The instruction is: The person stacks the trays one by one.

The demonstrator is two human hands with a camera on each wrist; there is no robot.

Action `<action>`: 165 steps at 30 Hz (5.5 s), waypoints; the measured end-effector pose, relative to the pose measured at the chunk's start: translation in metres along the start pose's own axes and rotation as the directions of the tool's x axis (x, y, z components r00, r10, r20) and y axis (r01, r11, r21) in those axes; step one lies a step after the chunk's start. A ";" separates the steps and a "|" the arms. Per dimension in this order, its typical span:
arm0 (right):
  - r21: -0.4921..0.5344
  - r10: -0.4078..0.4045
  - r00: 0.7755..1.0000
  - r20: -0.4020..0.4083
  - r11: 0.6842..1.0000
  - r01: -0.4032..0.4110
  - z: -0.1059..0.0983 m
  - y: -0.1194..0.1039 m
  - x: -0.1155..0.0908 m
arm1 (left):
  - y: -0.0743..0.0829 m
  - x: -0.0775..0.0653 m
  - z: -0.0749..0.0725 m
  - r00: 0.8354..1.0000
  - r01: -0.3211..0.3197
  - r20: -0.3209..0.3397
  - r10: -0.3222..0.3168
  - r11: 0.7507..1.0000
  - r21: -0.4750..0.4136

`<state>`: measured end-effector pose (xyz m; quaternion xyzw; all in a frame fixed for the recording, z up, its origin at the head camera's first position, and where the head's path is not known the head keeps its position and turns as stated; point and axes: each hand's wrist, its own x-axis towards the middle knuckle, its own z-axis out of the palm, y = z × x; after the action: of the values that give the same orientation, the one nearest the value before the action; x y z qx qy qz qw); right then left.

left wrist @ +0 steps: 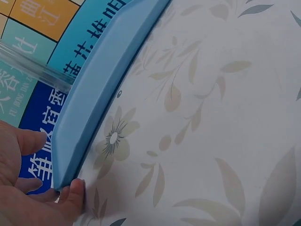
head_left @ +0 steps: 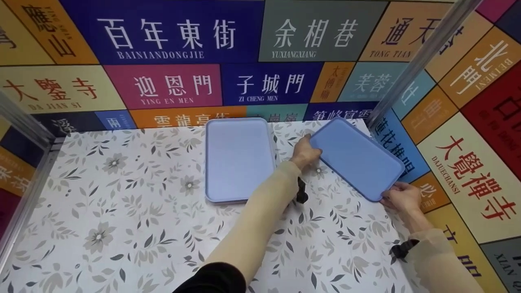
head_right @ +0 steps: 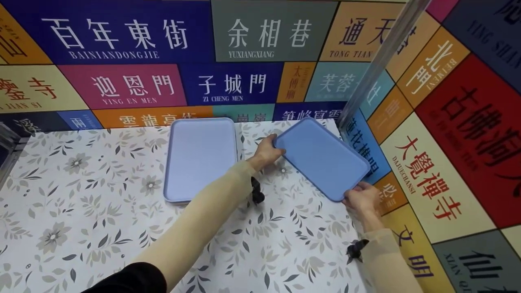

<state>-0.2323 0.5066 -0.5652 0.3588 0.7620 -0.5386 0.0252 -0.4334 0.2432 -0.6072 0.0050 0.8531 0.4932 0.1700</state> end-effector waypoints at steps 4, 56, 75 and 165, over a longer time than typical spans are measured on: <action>-0.003 -0.006 1.000 0.009 1.000 0.006 0.002 -0.001 -0.002 | -0.001 0.000 -0.001 1.000 0.006 0.004 -0.006 1.000 0.005; 0.553 -0.029 0.962 0.272 0.822 -0.132 -0.013 -0.010 -0.001 | 0.017 -0.074 -0.042 0.974 0.101 -0.148 -0.170 0.916 -0.387; 0.641 0.025 0.983 0.184 0.755 -0.140 0.023 -0.017 -0.039 | 0.022 -0.135 -0.020 0.958 -0.005 -0.266 -0.110 0.917 -0.399; 0.131 -0.434 0.736 0.520 0.892 0.433 0.249 -0.126 -0.069 | -0.109 -0.183 -0.304 0.993 -0.085 -0.065 0.095 0.985 0.148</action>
<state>-0.3400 0.2411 -0.5390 0.0065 0.7860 -0.6082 0.1105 -0.3330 -0.1006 -0.5081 0.0383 0.8912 0.4369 0.1160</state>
